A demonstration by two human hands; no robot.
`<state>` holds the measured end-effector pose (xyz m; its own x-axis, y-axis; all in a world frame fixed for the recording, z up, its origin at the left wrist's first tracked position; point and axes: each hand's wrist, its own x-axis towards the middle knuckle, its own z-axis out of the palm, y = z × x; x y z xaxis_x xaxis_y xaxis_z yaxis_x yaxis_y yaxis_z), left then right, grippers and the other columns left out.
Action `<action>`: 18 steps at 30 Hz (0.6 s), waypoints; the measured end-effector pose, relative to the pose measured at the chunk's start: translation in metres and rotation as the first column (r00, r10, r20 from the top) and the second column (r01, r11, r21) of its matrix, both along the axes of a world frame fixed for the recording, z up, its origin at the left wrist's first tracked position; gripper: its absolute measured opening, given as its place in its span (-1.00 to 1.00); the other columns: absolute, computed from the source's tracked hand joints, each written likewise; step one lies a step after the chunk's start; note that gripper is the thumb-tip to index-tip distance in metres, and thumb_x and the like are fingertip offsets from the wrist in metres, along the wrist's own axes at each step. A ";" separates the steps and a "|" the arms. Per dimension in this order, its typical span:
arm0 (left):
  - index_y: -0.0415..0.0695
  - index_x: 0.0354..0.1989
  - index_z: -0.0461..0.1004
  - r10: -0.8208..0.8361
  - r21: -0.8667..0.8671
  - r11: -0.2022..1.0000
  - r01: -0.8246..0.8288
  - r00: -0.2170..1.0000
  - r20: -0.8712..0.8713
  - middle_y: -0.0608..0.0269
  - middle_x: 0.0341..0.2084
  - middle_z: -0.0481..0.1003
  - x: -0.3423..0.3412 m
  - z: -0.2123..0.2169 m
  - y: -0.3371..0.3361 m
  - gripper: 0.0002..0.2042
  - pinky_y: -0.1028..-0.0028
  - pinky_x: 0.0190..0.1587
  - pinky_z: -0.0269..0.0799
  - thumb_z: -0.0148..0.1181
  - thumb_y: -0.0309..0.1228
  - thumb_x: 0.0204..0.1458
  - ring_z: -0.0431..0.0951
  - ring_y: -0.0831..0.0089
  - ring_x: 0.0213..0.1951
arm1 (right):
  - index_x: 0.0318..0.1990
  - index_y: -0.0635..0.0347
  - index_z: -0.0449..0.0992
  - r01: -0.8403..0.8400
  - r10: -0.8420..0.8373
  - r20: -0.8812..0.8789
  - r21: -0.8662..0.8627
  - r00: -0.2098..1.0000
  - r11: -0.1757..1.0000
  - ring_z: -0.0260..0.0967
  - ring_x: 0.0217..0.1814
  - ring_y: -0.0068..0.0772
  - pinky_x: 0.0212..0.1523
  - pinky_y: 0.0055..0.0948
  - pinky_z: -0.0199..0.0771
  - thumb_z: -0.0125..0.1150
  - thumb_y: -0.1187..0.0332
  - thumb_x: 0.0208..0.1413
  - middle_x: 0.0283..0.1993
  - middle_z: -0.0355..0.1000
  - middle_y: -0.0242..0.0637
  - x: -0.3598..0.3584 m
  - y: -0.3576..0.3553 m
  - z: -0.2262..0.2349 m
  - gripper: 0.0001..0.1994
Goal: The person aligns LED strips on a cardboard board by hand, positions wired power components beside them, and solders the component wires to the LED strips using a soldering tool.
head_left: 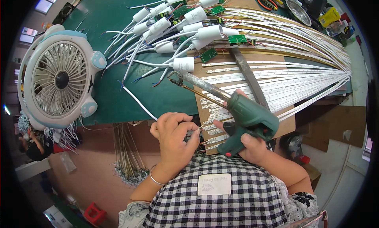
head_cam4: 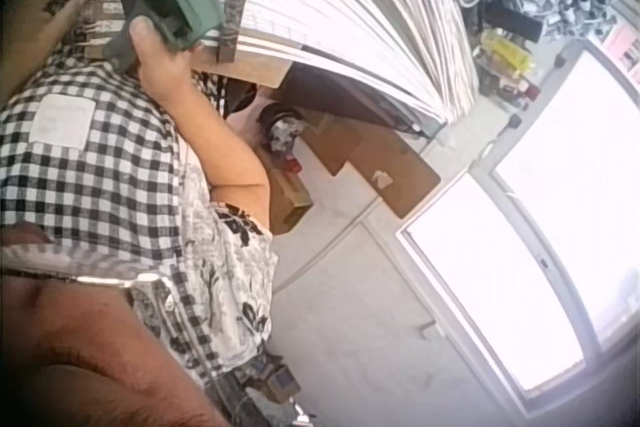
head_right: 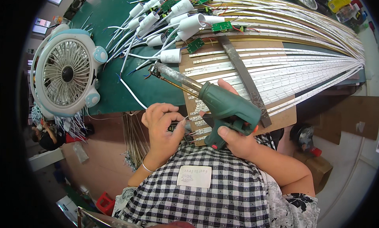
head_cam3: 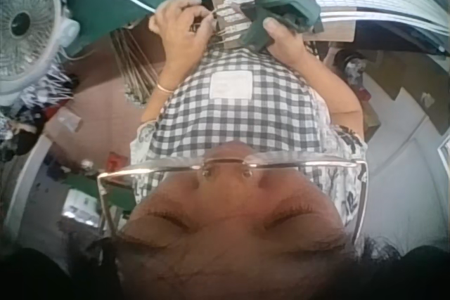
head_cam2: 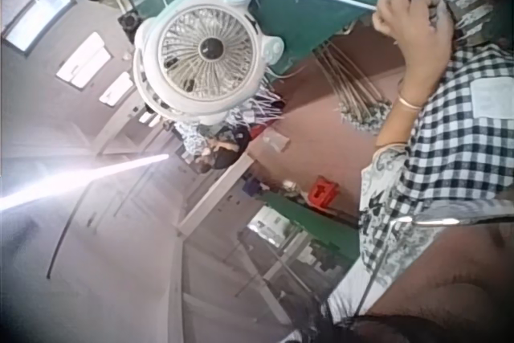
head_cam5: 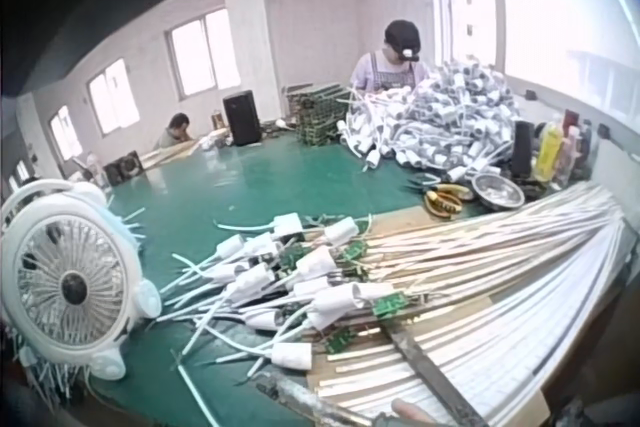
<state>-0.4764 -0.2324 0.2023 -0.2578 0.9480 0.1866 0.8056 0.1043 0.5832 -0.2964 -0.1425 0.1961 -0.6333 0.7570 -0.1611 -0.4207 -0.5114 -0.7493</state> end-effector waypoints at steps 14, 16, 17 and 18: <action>-0.03 -0.53 0.52 0.009 -0.111 0.994 -0.011 1.000 -0.022 0.33 -0.13 0.41 0.010 0.008 0.013 -0.92 0.16 0.11 -0.09 0.29 -0.41 -0.25 0.23 0.19 0.07 | 0.41 0.25 -0.21 0.020 -0.019 -0.054 0.017 0.998 1.000 0.07 0.39 -0.33 0.33 -0.07 0.20 0.28 0.27 0.02 0.35 0.06 -0.18 0.007 0.004 0.002 -0.09; -0.02 -0.53 0.52 0.010 -0.105 0.994 -0.012 1.000 -0.019 0.34 -0.13 0.41 0.010 0.007 0.013 -0.92 0.16 0.11 -0.09 0.29 -0.41 -0.25 0.22 0.19 0.07 | 0.41 0.25 -0.21 0.018 -0.017 -0.046 0.021 0.999 1.000 0.07 0.39 -0.32 0.34 -0.07 0.19 0.28 0.27 0.02 0.35 0.06 -0.18 0.007 0.003 0.003 -0.09; -0.02 -0.54 0.52 0.008 -0.097 0.995 -0.010 1.000 -0.025 0.34 -0.13 0.41 0.010 0.005 0.012 -0.92 0.16 0.11 -0.09 0.29 -0.41 -0.26 0.22 0.20 0.07 | 0.41 0.26 -0.18 0.034 -0.033 -0.043 0.023 0.999 0.999 0.06 0.40 -0.33 0.34 -0.07 0.19 0.28 0.25 0.02 0.34 0.06 -0.17 0.007 0.002 0.004 -0.10; -0.02 -0.54 0.52 0.006 -0.089 0.996 -0.009 0.999 -0.033 0.34 -0.13 0.41 0.008 0.005 0.011 -0.92 0.16 0.11 -0.09 0.29 -0.41 -0.26 0.22 0.20 0.06 | 0.40 0.26 -0.15 0.048 -0.047 -0.042 0.024 0.998 0.999 0.04 0.41 -0.34 0.35 -0.07 0.18 0.28 0.23 0.03 0.34 0.07 -0.17 0.005 -0.001 0.004 -0.12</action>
